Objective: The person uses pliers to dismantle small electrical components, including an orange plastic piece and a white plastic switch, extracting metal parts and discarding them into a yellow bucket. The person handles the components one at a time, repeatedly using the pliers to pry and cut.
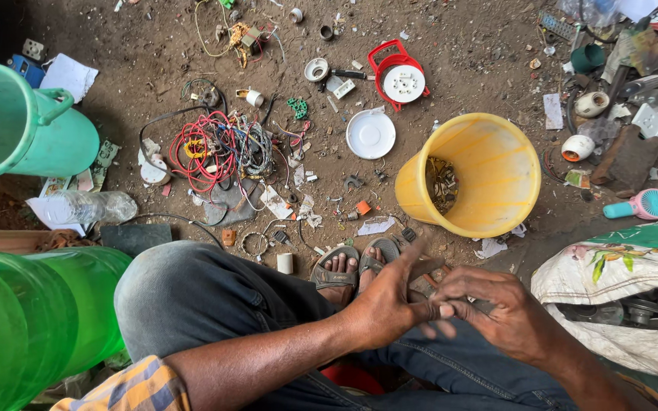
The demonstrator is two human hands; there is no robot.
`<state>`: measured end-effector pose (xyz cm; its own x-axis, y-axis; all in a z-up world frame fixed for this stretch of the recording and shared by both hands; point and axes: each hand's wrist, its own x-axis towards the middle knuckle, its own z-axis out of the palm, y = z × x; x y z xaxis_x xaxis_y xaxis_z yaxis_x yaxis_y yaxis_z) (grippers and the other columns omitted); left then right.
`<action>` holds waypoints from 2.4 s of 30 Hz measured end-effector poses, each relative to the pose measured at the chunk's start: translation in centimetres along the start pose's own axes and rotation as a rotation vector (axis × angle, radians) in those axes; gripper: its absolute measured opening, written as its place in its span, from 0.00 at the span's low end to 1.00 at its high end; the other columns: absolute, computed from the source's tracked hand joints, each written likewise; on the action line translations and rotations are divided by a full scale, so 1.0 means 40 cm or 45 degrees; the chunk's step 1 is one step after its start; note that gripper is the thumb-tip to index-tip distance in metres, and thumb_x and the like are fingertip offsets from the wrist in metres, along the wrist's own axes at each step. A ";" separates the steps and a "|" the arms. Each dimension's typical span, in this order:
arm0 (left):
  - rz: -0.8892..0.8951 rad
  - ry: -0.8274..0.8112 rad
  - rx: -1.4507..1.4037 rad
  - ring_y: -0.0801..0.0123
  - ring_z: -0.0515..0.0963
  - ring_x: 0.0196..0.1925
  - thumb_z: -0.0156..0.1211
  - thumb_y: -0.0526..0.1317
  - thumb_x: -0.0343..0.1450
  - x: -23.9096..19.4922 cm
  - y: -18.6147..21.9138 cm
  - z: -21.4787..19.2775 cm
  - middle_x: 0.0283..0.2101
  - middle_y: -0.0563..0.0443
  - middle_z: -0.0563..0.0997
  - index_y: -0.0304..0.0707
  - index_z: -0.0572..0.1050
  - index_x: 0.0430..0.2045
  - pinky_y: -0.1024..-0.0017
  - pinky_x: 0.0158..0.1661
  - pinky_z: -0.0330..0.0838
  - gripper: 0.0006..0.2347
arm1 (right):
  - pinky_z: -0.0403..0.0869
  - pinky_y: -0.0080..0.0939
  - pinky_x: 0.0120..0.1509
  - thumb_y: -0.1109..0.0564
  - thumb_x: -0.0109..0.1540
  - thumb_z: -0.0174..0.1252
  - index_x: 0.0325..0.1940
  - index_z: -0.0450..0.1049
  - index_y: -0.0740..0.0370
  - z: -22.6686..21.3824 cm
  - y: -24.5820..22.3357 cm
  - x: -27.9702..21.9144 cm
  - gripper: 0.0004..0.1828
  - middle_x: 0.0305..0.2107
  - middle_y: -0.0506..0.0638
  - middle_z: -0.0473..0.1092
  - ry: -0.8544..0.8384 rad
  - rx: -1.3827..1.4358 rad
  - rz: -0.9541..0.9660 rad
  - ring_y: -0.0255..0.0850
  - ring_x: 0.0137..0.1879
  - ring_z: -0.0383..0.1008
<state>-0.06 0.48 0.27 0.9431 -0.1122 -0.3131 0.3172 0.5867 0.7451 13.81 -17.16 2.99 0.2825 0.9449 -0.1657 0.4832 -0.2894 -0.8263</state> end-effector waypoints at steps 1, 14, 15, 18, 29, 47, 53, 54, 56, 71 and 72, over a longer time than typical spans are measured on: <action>0.038 0.052 0.145 0.64 0.86 0.38 0.61 0.29 0.71 -0.001 -0.004 -0.004 0.61 0.31 0.68 0.34 0.48 0.65 0.72 0.34 0.82 0.31 | 0.80 0.42 0.48 0.64 0.54 0.68 0.43 0.80 0.61 0.000 -0.006 0.006 0.13 0.36 0.48 0.81 0.015 -0.031 0.017 0.42 0.45 0.84; 0.111 0.307 0.495 0.75 0.79 0.25 0.55 0.33 0.74 0.006 0.041 -0.037 0.26 0.51 0.81 0.30 0.78 0.33 0.73 0.25 0.76 0.05 | 0.78 0.42 0.44 0.53 0.55 0.68 0.46 0.76 0.61 -0.049 0.022 -0.015 0.17 0.32 0.49 0.79 -0.033 -0.252 0.459 0.39 0.38 0.81; 0.162 0.344 0.448 0.77 0.79 0.26 0.54 0.34 0.75 0.008 0.046 -0.042 0.26 0.53 0.80 0.31 0.76 0.34 0.74 0.25 0.76 0.05 | 0.79 0.42 0.46 0.51 0.56 0.67 0.46 0.78 0.58 -0.096 0.053 -0.039 0.17 0.32 0.47 0.81 -0.213 -0.244 0.598 0.37 0.40 0.81; 0.207 0.412 0.360 0.76 0.75 0.22 0.51 0.37 0.78 0.012 0.057 -0.070 0.22 0.53 0.75 0.32 0.73 0.33 0.74 0.24 0.73 0.07 | 0.79 0.43 0.51 0.47 0.59 0.64 0.45 0.80 0.58 -0.197 0.191 -0.107 0.16 0.35 0.48 0.80 -0.400 -0.136 0.857 0.38 0.43 0.82; 0.129 0.420 0.658 0.78 0.71 0.22 0.56 0.39 0.75 0.022 -0.022 -0.198 0.21 0.55 0.74 0.30 0.77 0.29 0.72 0.24 0.68 0.09 | 0.71 0.62 0.57 0.49 0.57 0.64 0.60 0.70 0.60 0.357 0.678 -0.099 0.29 0.53 0.63 0.66 -0.159 -1.030 0.424 0.57 0.49 0.75; 0.210 0.311 0.501 0.77 0.78 0.27 0.60 0.36 0.74 0.082 0.013 -0.168 0.28 0.52 0.82 0.28 0.78 0.36 0.74 0.27 0.75 0.07 | 0.76 0.40 0.54 0.58 0.61 0.65 0.49 0.82 0.64 0.008 0.388 -0.200 0.13 0.48 0.54 0.73 0.343 -0.049 0.078 0.46 0.53 0.77; 0.572 0.170 0.580 0.78 0.75 0.28 0.58 0.39 0.76 0.230 0.169 -0.057 0.30 0.54 0.82 0.30 0.79 0.39 0.74 0.28 0.73 0.09 | 0.69 0.42 0.58 0.73 0.51 0.51 0.56 0.74 0.65 -0.258 0.132 -0.175 0.29 0.60 0.55 0.65 0.367 -0.366 0.320 0.50 0.64 0.68; 0.695 0.120 0.592 0.78 0.74 0.28 0.58 0.39 0.76 0.255 0.198 -0.039 0.30 0.53 0.82 0.29 0.79 0.40 0.74 0.29 0.71 0.09 | 0.66 0.43 0.61 0.75 0.50 0.48 0.57 0.72 0.67 -0.271 0.095 -0.162 0.31 0.64 0.57 0.61 0.414 -0.357 0.283 0.52 0.69 0.63; 0.817 0.144 0.634 0.77 0.77 0.29 0.57 0.40 0.76 0.288 0.237 -0.001 0.30 0.53 0.82 0.29 0.79 0.39 0.74 0.29 0.73 0.10 | 0.63 0.45 0.68 0.74 0.50 0.50 0.52 0.71 0.69 -0.285 0.032 -0.139 0.26 0.63 0.60 0.61 0.553 -0.566 0.128 0.54 0.71 0.62; 0.938 0.308 0.972 0.53 0.80 0.29 0.57 0.38 0.75 0.269 0.251 0.094 0.28 0.39 0.81 0.28 0.79 0.35 0.58 0.33 0.70 0.09 | 0.70 0.48 0.61 0.74 0.51 0.54 0.54 0.74 0.71 -0.238 0.027 -0.089 0.26 0.54 0.62 0.66 0.858 -0.773 0.077 0.55 0.60 0.70; 0.920 0.309 0.995 0.53 0.81 0.29 0.58 0.38 0.75 0.264 0.252 0.094 0.28 0.39 0.82 0.29 0.79 0.35 0.57 0.33 0.70 0.08 | 0.71 0.48 0.59 0.74 0.51 0.54 0.53 0.74 0.71 -0.234 0.029 -0.089 0.25 0.53 0.61 0.66 0.866 -0.759 0.090 0.54 0.59 0.71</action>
<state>13.46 2.22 6.70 0.9147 0.2653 0.3049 -0.2467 -0.2310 0.9412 21.11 -22.31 7.69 0.6650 0.6819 0.3045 0.7414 -0.5537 -0.3790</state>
